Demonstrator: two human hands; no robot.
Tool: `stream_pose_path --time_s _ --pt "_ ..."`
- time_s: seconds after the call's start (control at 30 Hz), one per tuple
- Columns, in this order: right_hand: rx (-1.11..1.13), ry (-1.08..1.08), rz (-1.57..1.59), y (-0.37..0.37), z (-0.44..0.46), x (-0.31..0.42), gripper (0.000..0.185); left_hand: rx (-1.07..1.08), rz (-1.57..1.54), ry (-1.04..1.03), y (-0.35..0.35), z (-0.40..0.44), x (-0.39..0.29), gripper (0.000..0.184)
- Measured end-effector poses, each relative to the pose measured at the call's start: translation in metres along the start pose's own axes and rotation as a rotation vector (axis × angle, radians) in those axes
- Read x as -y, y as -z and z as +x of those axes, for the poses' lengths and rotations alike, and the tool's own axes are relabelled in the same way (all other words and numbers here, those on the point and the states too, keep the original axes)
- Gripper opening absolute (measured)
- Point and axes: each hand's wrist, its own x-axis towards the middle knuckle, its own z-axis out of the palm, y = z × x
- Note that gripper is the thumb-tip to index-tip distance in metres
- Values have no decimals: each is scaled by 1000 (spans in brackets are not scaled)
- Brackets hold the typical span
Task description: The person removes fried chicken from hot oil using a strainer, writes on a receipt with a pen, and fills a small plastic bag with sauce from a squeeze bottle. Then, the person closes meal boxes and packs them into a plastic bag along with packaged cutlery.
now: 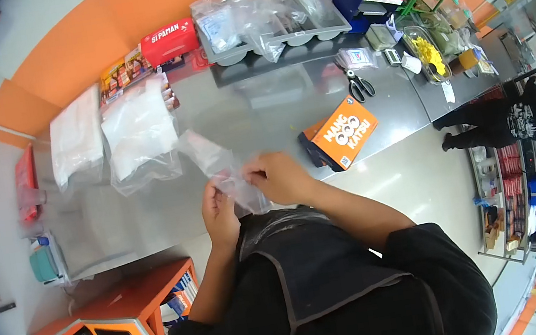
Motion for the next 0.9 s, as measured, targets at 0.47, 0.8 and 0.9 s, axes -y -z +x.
stream_pose_path --time_s 0.47,0.8,0.9 --pt "-362 19 -39 152 -109 -52 9 -314 1018 -25 -9 -112 -24 17" --pt "-107 -413 590 105 -147 -5 62 -232 252 -65 -88 -115 -18 46" --pt "-162 -143 215 92 -168 -17 36 -470 667 -216 -72 -118 -2 33"
